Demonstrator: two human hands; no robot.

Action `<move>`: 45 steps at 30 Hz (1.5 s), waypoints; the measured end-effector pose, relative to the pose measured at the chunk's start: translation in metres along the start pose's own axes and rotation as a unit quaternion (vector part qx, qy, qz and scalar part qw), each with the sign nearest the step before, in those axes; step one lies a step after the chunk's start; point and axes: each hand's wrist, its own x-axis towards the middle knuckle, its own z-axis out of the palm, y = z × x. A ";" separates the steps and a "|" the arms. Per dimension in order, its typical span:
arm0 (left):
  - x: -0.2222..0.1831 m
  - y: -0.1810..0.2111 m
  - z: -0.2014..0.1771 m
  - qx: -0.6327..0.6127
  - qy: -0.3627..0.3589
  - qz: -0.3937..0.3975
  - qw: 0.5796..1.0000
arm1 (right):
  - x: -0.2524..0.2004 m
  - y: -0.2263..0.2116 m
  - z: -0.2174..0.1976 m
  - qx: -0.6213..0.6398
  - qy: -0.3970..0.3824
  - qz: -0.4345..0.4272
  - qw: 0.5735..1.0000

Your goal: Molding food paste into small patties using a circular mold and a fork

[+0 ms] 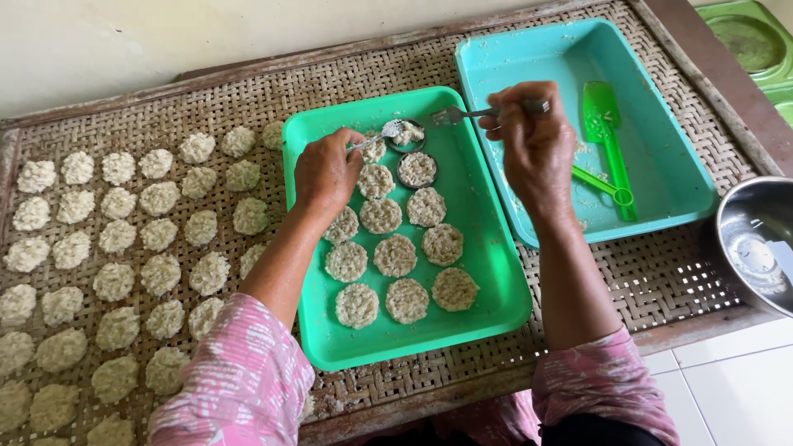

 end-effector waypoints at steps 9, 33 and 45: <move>-0.004 0.005 -0.018 -0.075 -0.060 -0.100 0.990 | -0.008 0.015 0.028 -0.095 -0.062 0.035 0.993; -0.015 0.033 -0.033 -0.071 -0.071 -0.107 0.989 | -0.014 0.027 0.021 -0.152 -0.050 -0.012 0.987; -0.020 0.025 -0.016 -0.045 -0.073 -0.114 0.990 | -0.014 0.024 0.023 -0.122 -0.048 -0.005 0.991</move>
